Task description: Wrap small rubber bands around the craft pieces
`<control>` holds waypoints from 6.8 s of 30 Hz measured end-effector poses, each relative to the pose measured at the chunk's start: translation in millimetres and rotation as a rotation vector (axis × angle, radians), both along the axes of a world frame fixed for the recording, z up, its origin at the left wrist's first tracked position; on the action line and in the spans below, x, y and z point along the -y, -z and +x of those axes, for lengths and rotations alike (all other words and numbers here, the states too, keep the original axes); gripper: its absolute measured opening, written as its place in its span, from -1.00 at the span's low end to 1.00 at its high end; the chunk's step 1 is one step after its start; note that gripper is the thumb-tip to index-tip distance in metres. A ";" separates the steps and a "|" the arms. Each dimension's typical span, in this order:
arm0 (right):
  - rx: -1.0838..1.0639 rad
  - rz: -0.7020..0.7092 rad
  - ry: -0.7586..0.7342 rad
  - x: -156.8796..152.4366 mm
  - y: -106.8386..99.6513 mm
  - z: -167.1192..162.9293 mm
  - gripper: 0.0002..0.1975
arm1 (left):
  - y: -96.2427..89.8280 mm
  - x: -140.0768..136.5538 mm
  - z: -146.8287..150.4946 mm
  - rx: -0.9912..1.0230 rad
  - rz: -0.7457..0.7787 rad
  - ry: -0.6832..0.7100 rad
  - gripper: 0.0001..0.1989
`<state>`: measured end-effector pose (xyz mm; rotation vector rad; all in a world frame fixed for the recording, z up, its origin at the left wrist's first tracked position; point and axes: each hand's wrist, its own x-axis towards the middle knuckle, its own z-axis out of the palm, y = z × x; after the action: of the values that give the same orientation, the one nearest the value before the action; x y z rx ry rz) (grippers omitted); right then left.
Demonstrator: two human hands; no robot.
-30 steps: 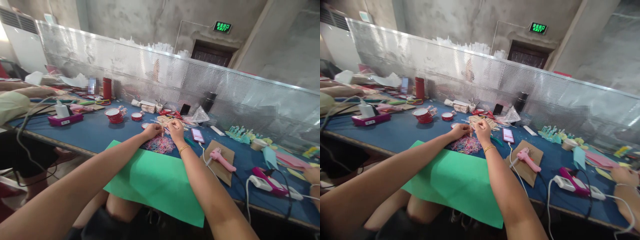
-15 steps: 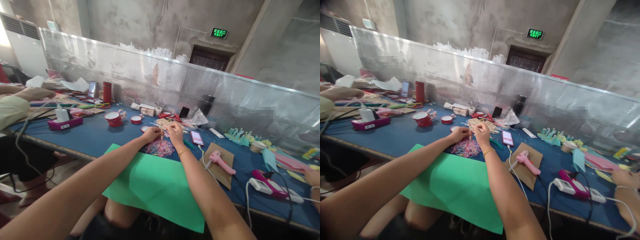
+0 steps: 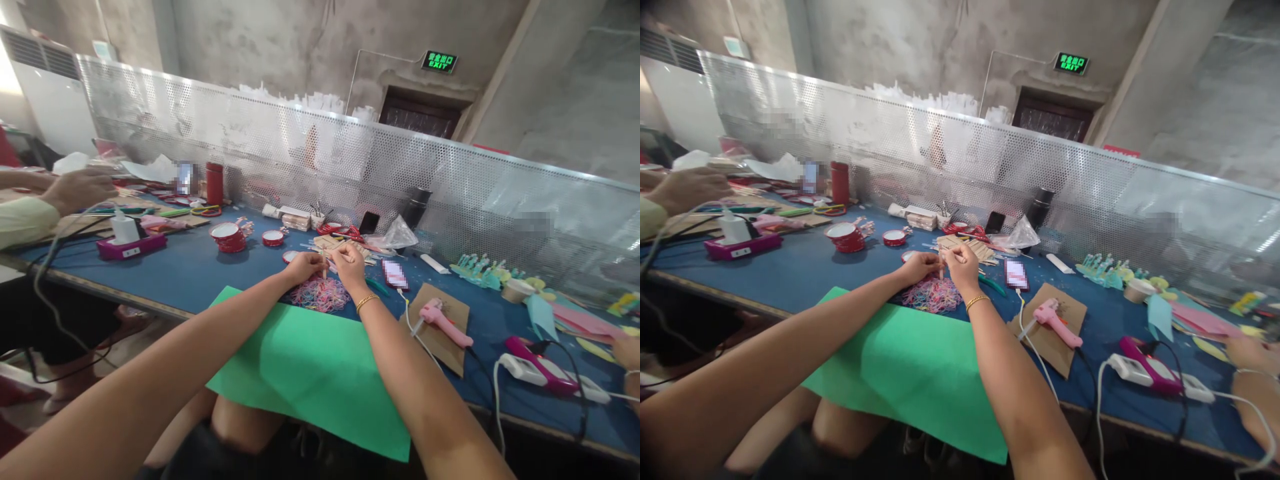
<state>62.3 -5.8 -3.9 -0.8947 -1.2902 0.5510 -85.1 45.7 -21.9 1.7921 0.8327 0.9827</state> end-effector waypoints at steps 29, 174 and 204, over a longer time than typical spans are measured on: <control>-0.004 -0.023 0.054 1.6 -2.7 1.9 -0.79 | 9.7 -12.2 -2.6 -0.044 0.046 -0.008 -0.68; 0.035 -0.026 0.047 -1.0 -1.4 2.9 -0.80 | 1.4 -2.7 -0.5 -0.020 0.082 0.032 -0.65; 0.020 -0.057 0.045 -3.5 0.8 4.7 -0.79 | 4.1 -6.2 -0.5 -0.010 0.054 0.021 -0.72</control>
<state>67.0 -2.3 -4.7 -0.9765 -1.2743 0.5473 -85.6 51.9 -26.0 1.8493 0.7986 0.9919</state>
